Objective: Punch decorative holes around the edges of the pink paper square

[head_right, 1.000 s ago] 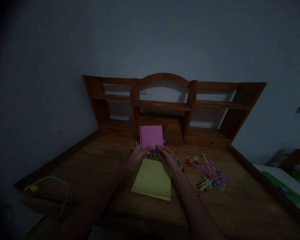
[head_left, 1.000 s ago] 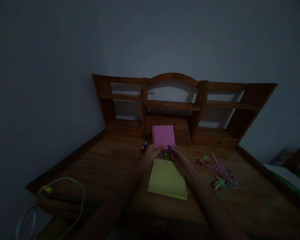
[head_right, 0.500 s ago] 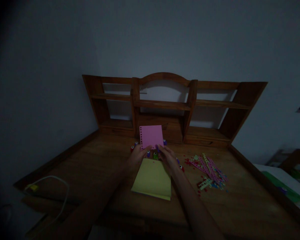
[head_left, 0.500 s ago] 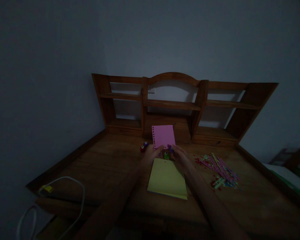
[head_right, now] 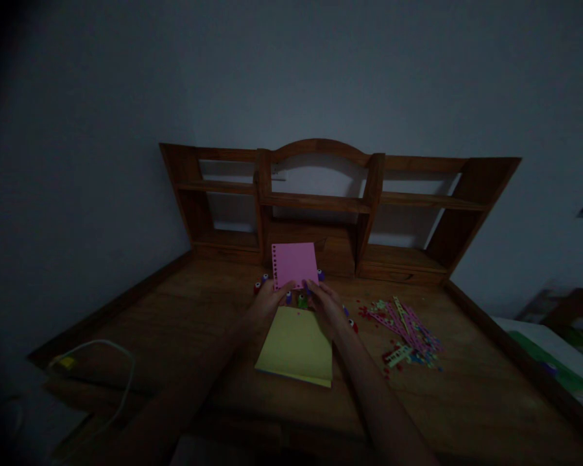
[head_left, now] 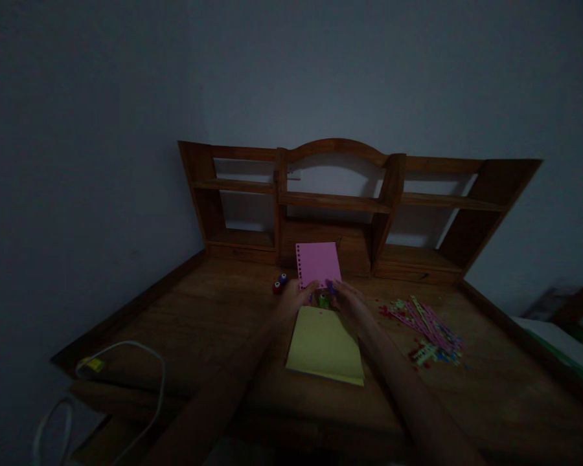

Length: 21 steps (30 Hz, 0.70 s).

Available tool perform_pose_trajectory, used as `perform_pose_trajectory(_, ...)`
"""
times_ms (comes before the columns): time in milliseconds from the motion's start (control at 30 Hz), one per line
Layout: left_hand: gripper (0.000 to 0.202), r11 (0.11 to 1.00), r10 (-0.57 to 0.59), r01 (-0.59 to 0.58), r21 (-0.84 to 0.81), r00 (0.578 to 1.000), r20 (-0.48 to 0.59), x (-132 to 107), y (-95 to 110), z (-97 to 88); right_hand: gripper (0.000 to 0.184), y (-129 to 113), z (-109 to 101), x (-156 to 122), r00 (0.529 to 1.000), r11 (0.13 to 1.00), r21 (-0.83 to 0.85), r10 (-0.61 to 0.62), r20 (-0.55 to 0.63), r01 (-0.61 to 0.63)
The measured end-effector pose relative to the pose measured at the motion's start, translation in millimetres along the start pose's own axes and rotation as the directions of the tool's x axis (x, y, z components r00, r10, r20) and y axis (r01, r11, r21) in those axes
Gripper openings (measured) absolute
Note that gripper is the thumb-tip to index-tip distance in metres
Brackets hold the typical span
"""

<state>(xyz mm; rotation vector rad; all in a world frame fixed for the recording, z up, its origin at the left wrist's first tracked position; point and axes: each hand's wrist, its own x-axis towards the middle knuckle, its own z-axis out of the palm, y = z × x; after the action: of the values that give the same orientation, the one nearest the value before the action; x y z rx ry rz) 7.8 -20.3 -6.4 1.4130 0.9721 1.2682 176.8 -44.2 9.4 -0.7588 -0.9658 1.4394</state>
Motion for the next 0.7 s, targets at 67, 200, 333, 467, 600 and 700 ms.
perform_pose_trajectory(67, 0.042, 1.000, 0.003, -0.003, -0.001, 1.000, 0.009, -0.7, 0.5, -0.3, 0.024, -0.4, 0.0, -0.2, 1.000, 1.000, 0.003, 0.002, 0.001, -0.002)
perform_pose_trajectory(200, 0.042, 1.000, -0.002, 0.002, 0.001, 1.000, 0.006, -0.1, 0.5, -0.3, 0.024, -0.2, -0.1, 0.2, 1.000, 1.000, 0.021, 0.008, 0.002, -0.008)
perform_pose_trajectory(333, 0.042, 0.999, -0.010, 0.010, 0.032, 1.000, -0.001, 1.4, -1.1, -0.9, 0.023, 0.7, -1.0, 1.0, 1.000, 0.999, 0.043, 0.015, 0.002, -0.015)
perform_pose_trajectory(467, 0.042, 1.000, -0.001, 0.001, 0.031, 1.000, 0.005, 1.4, -2.0, -1.0, 0.022, 0.9, -1.7, 1.2, 1.000, 0.999, 0.038, 0.011, 0.009, -0.012)
perform_pose_trajectory(600, 0.043, 1.000, -0.004, 0.004, 0.012, 1.000, 0.011, 0.7, -2.2, -0.2, 0.022, 0.4, -1.5, 1.0, 1.000, 0.999, 0.040, 0.013, 0.008, -0.013)
perform_pose_trajectory(700, 0.042, 1.000, -0.007, 0.007, -0.011, 1.000, 0.002, 0.5, -1.8, 0.1, 0.022, -0.2, -0.8, 0.4, 1.000, 0.999, 0.046, 0.016, 0.002, -0.016)
